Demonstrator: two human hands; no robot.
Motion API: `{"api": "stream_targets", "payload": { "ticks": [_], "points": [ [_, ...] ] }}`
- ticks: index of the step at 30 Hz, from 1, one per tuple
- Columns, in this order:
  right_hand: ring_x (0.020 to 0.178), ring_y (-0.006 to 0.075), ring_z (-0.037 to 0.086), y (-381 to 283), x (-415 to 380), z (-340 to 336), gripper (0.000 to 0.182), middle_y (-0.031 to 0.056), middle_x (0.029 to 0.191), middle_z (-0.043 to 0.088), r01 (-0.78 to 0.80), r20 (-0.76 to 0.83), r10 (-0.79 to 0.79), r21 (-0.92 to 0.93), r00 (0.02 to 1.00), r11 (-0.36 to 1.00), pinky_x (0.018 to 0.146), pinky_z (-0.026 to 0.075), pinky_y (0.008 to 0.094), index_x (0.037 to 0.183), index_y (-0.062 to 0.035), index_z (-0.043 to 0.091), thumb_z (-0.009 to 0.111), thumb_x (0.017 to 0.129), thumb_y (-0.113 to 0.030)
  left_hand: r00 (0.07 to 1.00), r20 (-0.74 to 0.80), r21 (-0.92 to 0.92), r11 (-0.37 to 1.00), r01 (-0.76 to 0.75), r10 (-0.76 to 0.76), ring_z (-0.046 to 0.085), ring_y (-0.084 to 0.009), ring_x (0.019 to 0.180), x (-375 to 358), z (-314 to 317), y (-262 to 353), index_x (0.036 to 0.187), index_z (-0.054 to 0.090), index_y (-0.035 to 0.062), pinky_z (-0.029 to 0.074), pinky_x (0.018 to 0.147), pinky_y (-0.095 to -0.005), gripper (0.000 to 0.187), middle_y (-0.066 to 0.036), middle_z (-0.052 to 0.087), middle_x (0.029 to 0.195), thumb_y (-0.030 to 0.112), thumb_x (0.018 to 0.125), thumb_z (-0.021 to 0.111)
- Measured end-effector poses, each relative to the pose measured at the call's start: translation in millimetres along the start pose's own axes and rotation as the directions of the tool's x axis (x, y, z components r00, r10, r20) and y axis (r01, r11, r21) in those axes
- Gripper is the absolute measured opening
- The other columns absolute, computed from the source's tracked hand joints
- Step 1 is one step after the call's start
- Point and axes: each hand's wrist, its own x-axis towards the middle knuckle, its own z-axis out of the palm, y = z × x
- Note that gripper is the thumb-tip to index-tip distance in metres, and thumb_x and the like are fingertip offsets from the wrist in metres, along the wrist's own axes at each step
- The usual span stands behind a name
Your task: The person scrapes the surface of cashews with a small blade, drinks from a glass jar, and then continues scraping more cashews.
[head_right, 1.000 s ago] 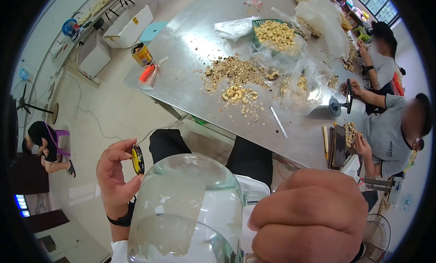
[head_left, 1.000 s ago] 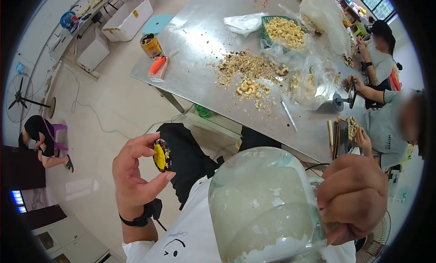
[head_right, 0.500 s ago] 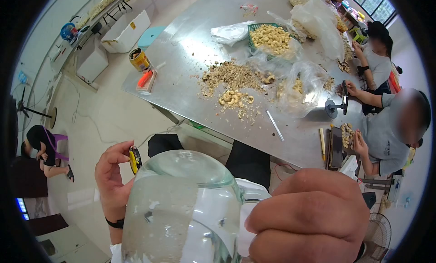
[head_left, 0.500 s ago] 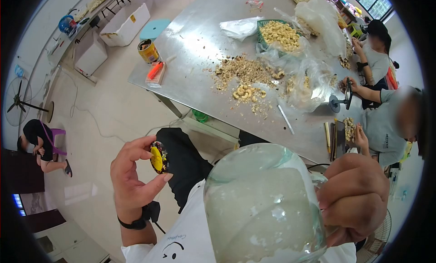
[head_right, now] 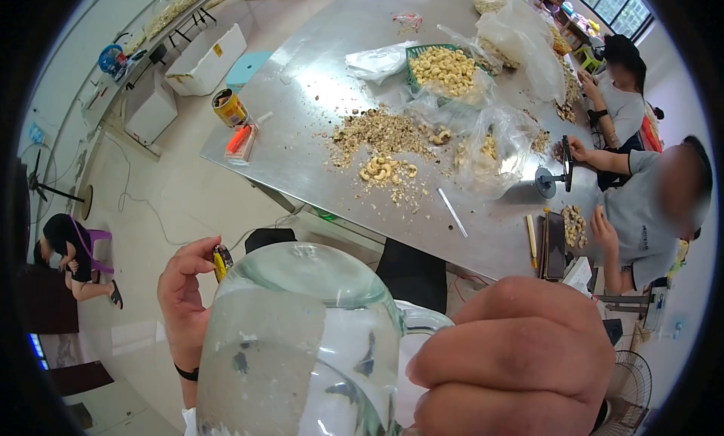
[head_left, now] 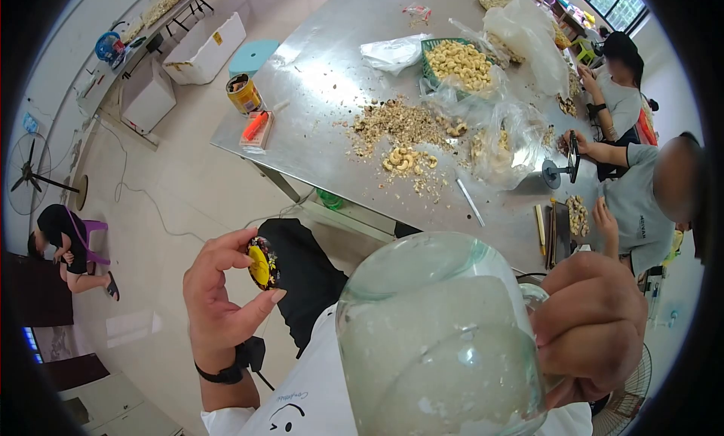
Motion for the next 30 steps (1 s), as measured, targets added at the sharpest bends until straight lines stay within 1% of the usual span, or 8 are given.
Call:
{"api": "stream_targets", "payload": {
  "ticks": [8, 11, 16, 18, 22, 23, 26, 30],
  "points": [
    [0.062, 0.0210, 0.060, 18.4, -1.6, 16.1, 0.039, 0.0074, 0.081, 0.063, -0.050, 0.034, 0.046, 0.130, 0.998, 0.990, 0.053, 0.051, 0.0356, 0.087, -0.0048, 0.060, 0.069, 0.097, -0.041, 0.999, 0.016, -0.074, 0.996, 0.045, -0.044, 0.068, -0.0280, 0.110, -1.8, -1.4, 2.9, 0.106, 0.061, 0.0036, 0.052, 0.098, -0.0372, 0.048, -0.023, 0.066, 0.127, 0.006, 0.067, 0.089],
    [0.063, 0.0257, 0.064, 31.9, -4.3, 41.7, 0.035, 0.0107, 0.077, 0.065, -0.084, -0.015, 0.089, 0.195, 0.996, 0.977, 0.053, 0.051, 0.0346, 0.084, -0.0013, 0.063, 0.077, 0.089, -0.033, 0.999, 0.030, -0.115, 0.993, 0.021, -0.018, 0.067, -0.0281, 0.112, 1.3, -2.4, 9.1, 0.108, 0.061, 0.0039, 0.050, 0.100, -0.0380, 0.051, -0.023, 0.067, 0.127, 0.006, 0.066, 0.090],
    [0.062, 0.0289, 0.058, 45.6, -15.9, 69.7, 0.019, 0.0114, 0.076, 0.060, -0.349, 0.152, 0.322, 0.212, 0.935, 0.913, 0.056, 0.046, 0.0351, 0.089, -0.0014, 0.061, 0.075, 0.088, -0.015, 0.997, 0.078, -0.178, 0.984, -0.002, 0.017, 0.066, -0.0281, 0.112, 5.7, -3.2, 16.4, 0.112, 0.062, 0.0050, 0.049, 0.099, -0.0380, 0.055, -0.022, 0.067, 0.127, 0.011, 0.066, 0.092],
    [0.063, 0.0289, 0.056, 57.4, -24.8, 87.0, 0.015, 0.0116, 0.076, 0.058, -0.362, 0.157, 0.330, 0.264, 0.931, 0.894, 0.057, 0.044, 0.0357, 0.090, -0.0026, 0.061, 0.073, 0.089, -0.011, 0.986, 0.147, -0.182, 0.982, -0.046, 0.074, 0.064, -0.0283, 0.114, 12.3, -5.1, 20.2, 0.115, 0.060, 0.0054, 0.047, 0.102, -0.0387, 0.057, -0.025, 0.064, 0.131, 0.012, 0.068, 0.093],
    [0.067, 0.0311, 0.056, 70.6, -32.9, 117.2, 0.012, 0.0126, 0.076, 0.058, -0.439, 0.178, 0.403, 0.290, 0.898, 0.851, 0.059, 0.043, 0.0381, 0.090, -0.0036, 0.060, 0.071, 0.090, -0.008, 0.979, 0.189, -0.102, 0.993, -0.062, 0.080, 0.066, -0.0282, 0.111, 26.2, 5.0, 34.5, 0.112, 0.065, 0.0058, 0.050, 0.098, -0.0388, 0.053, -0.019, 0.069, 0.126, 0.009, 0.065, 0.091],
    [0.067, 0.0321, 0.056, 73.0, -33.8, 123.0, 0.012, 0.0133, 0.077, 0.058, -0.445, 0.182, 0.408, 0.291, 0.895, 0.847, 0.059, 0.043, 0.0386, 0.091, -0.0033, 0.060, 0.071, 0.090, -0.009, 0.970, 0.205, -0.045, 0.991, -0.128, 0.135, 0.066, -0.0280, 0.110, 31.1, 8.7, 36.5, 0.113, 0.066, 0.0049, 0.051, 0.095, -0.0378, 0.054, -0.017, 0.069, 0.125, 0.009, 0.066, 0.091],
    [0.067, 0.0349, 0.056, 79.8, -37.6, 136.6, 0.012, 0.0151, 0.078, 0.059, -0.458, 0.188, 0.419, 0.283, 0.888, 0.843, 0.060, 0.044, 0.0406, 0.092, -0.0025, 0.060, 0.070, 0.091, -0.010, 0.944, 0.285, 0.018, 0.984, -0.178, 0.165, 0.066, -0.0288, 0.108, 38.6, 19.7, 42.9, 0.117, 0.067, 0.0040, 0.052, 0.093, -0.0369, 0.055, -0.016, 0.069, 0.125, 0.009, 0.067, 0.090],
    [0.072, 0.0377, 0.059, 83.7, -42.1, 148.2, 0.014, 0.0164, 0.082, 0.060, -0.448, 0.208, 0.403, 0.256, 0.891, 0.857, 0.063, 0.047, 0.0446, 0.095, -0.0022, 0.061, 0.069, 0.093, -0.013, 0.943, 0.316, 0.214, 0.961, -0.175, 0.101, 0.066, -0.0308, 0.099, 41.9, 33.6, 47.2, 0.119, 0.069, 0.0022, 0.053, 0.087, -0.0369, 0.056, -0.014, 0.070, 0.113, 0.011, 0.068, 0.090]
  ]
}}
